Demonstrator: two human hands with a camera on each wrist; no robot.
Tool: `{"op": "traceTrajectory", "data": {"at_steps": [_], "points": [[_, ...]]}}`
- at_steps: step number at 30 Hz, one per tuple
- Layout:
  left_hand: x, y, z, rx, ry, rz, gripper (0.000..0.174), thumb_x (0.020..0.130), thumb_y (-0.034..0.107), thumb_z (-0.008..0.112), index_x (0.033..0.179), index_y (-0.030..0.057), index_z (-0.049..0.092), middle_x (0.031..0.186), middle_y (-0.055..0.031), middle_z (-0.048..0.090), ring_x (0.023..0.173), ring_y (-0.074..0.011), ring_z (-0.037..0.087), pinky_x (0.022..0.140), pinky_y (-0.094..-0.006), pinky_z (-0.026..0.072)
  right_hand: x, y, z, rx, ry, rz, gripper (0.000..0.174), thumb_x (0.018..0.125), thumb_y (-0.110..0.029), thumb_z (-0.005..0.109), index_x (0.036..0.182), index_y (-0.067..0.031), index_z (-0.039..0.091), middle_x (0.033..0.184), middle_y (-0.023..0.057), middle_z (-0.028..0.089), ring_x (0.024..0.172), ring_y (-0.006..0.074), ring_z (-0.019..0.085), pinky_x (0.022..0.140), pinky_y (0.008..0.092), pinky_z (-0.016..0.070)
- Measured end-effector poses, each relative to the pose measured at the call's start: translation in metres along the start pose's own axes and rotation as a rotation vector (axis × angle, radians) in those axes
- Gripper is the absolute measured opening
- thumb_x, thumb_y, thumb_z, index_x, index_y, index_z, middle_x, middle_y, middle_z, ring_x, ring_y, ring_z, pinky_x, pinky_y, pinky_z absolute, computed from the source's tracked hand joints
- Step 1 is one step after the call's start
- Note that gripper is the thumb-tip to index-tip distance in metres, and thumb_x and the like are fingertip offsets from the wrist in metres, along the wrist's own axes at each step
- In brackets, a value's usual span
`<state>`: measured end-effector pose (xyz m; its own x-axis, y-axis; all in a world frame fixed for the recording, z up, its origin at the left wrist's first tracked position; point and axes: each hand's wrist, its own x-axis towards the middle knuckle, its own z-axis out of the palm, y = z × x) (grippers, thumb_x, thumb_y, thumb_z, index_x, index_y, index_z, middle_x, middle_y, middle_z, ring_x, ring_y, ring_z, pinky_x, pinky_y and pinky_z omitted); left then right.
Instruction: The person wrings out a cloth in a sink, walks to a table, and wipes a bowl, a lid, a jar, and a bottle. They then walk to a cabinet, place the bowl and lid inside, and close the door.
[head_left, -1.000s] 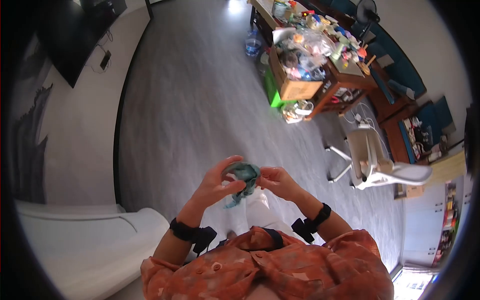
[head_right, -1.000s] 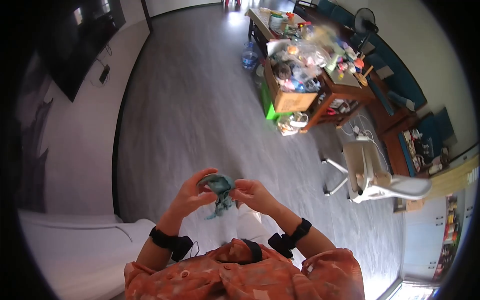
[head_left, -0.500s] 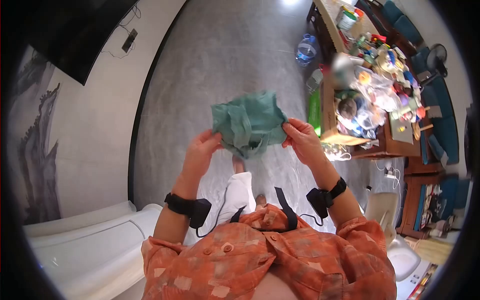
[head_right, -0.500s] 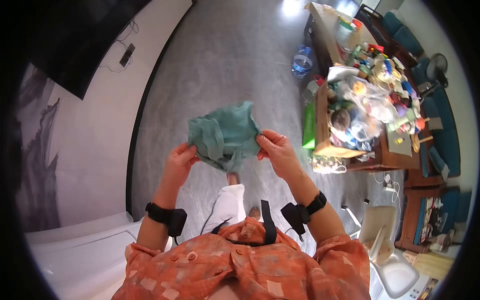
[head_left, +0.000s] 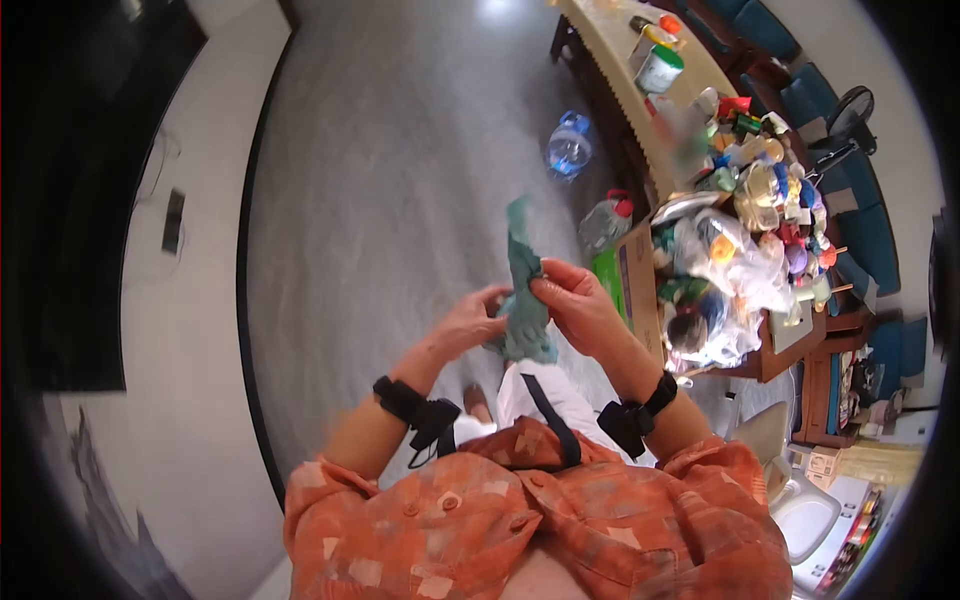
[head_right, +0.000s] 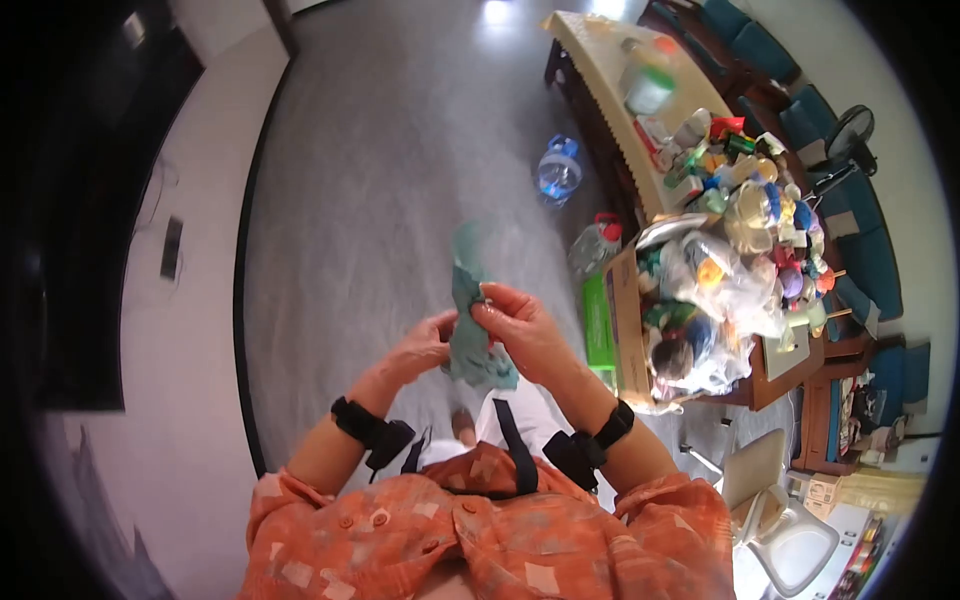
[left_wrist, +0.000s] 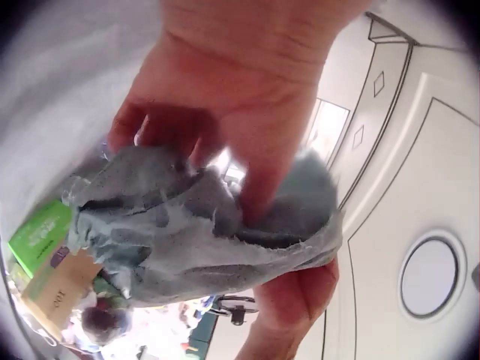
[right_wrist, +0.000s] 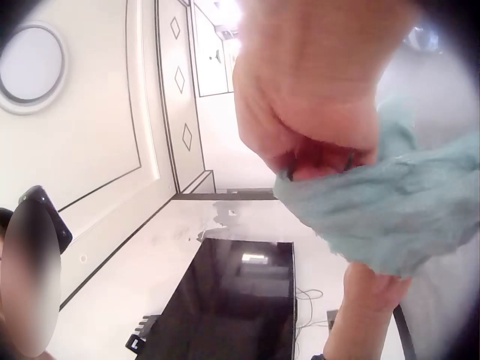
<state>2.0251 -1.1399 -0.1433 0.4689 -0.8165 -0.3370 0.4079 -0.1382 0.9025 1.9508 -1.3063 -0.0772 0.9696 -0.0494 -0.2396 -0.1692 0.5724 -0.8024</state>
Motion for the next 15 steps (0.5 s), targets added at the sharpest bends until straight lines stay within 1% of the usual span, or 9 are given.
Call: {"op": "traceTrajectory", "data": {"at_steps": [4, 6, 7, 8, 10, 12, 13, 14, 15], "points": [[0.086, 0.018, -0.071, -0.025, -0.015, -0.019, 0.03, 0.085, 0.018, 0.057, 0.111, 0.0026, 0.056, 0.09, -0.0017, 0.061, 0.078, -0.0075, 0.056, 0.066, -0.0247, 0.0479, 0.092, -0.049, -0.019, 0.021, 0.014, 0.043, 0.024, 0.088, -0.011, 0.055, 0.111, -0.0035, 0.056, 0.087, -0.0005, 0.061, 0.071, 0.0056, 0.057, 0.06, 0.0198, 0.0463], [0.122, 0.038, -0.117, -0.091, 0.146, -0.1, 0.024, 0.087, 0.015, 0.052, 0.107, 0.0022, 0.058, 0.087, -0.002, 0.062, 0.077, -0.0097, 0.058, 0.067, -0.0251, 0.049, 0.148, -0.073, -0.038, 0.002, 0.058, -0.036, 0.025, 0.088, -0.013, 0.055, 0.111, -0.0034, 0.055, 0.086, 0.0003, 0.061, 0.07, 0.0064, 0.057, 0.058, 0.0195, 0.0462], [0.137, 0.054, -0.136, -0.206, 0.238, -0.07, 0.024, 0.088, 0.015, 0.051, 0.108, 0.0035, 0.058, 0.088, -0.0022, 0.062, 0.076, -0.0104, 0.059, 0.064, -0.0233, 0.0487, 0.179, -0.084, -0.054, 0.015, 0.05, -0.051, 0.025, 0.088, -0.013, 0.055, 0.111, -0.0034, 0.055, 0.086, 0.0003, 0.061, 0.07, 0.0064, 0.057, 0.058, 0.0195, 0.0462], [0.154, 0.073, -0.156, -0.184, 0.238, -0.068, 0.024, 0.088, 0.015, 0.051, 0.108, 0.0035, 0.058, 0.088, -0.0022, 0.062, 0.076, -0.0104, 0.059, 0.064, -0.0233, 0.0487, 0.213, -0.093, -0.076, -0.057, 0.103, -0.065, 0.027, 0.087, -0.014, 0.055, 0.112, -0.0032, 0.055, 0.085, 0.0014, 0.061, 0.07, 0.0075, 0.058, 0.056, 0.0204, 0.0466], [0.176, 0.112, -0.185, -0.419, 0.42, 0.086, 0.023, 0.088, 0.015, 0.051, 0.107, 0.0041, 0.058, 0.088, -0.002, 0.062, 0.076, -0.01, 0.059, 0.063, -0.0228, 0.0483, 0.271, -0.098, -0.101, -0.115, 0.178, -0.074, 0.028, 0.087, -0.015, 0.056, 0.112, -0.0029, 0.054, 0.084, 0.0026, 0.061, 0.069, 0.0086, 0.059, 0.055, 0.0212, 0.047], [0.205, 0.154, -0.212, -0.333, 0.409, 0.115, 0.023, 0.088, 0.015, 0.051, 0.107, 0.0044, 0.059, 0.088, -0.0014, 0.061, 0.075, -0.0089, 0.058, 0.062, -0.0229, 0.0476, 0.329, -0.108, -0.12, -0.538, 0.357, 0.037, 0.036, 0.086, -0.019, 0.057, 0.118, -0.0035, 0.05, 0.094, 0.0066, 0.061, 0.07, 0.0133, 0.061, 0.052, 0.024, 0.0488], [0.221, 0.174, -0.222, -0.251, 0.407, 0.155, 0.022, 0.088, 0.014, 0.052, 0.107, 0.0047, 0.059, 0.088, -0.0007, 0.061, 0.075, -0.0078, 0.057, 0.061, -0.0229, 0.047, 0.357, -0.108, -0.118, -0.618, 0.311, 0.093, 0.04, 0.086, -0.022, 0.058, 0.121, -0.0051, 0.047, 0.092, 0.0069, 0.06, 0.069, 0.0135, 0.06, 0.053, 0.0252, 0.0496], [0.237, 0.191, -0.228, -0.26, 0.411, 0.161, 0.022, 0.088, 0.014, 0.052, 0.107, 0.0047, 0.059, 0.088, -0.0007, 0.061, 0.075, -0.0078, 0.057, 0.061, -0.0229, 0.047, 0.379, -0.103, -0.113, -0.573, 0.202, 0.167, 0.037, 0.085, -0.022, 0.058, 0.117, -0.0041, 0.05, 0.088, 0.0058, 0.06, 0.069, 0.0134, 0.06, 0.052, 0.0246, 0.0485], [0.256, 0.208, -0.232, -0.128, 0.328, 0.11, 0.021, 0.088, 0.014, 0.053, 0.106, 0.0048, 0.059, 0.087, 0.0003, 0.06, 0.074, -0.0064, 0.055, 0.059, -0.0221, 0.0456, 0.402, -0.098, -0.1, -0.519, 0.096, 0.236, 0.034, 0.085, -0.022, 0.058, 0.113, -0.0031, 0.052, 0.083, 0.0046, 0.06, 0.068, 0.0133, 0.06, 0.051, 0.024, 0.0473]]}}
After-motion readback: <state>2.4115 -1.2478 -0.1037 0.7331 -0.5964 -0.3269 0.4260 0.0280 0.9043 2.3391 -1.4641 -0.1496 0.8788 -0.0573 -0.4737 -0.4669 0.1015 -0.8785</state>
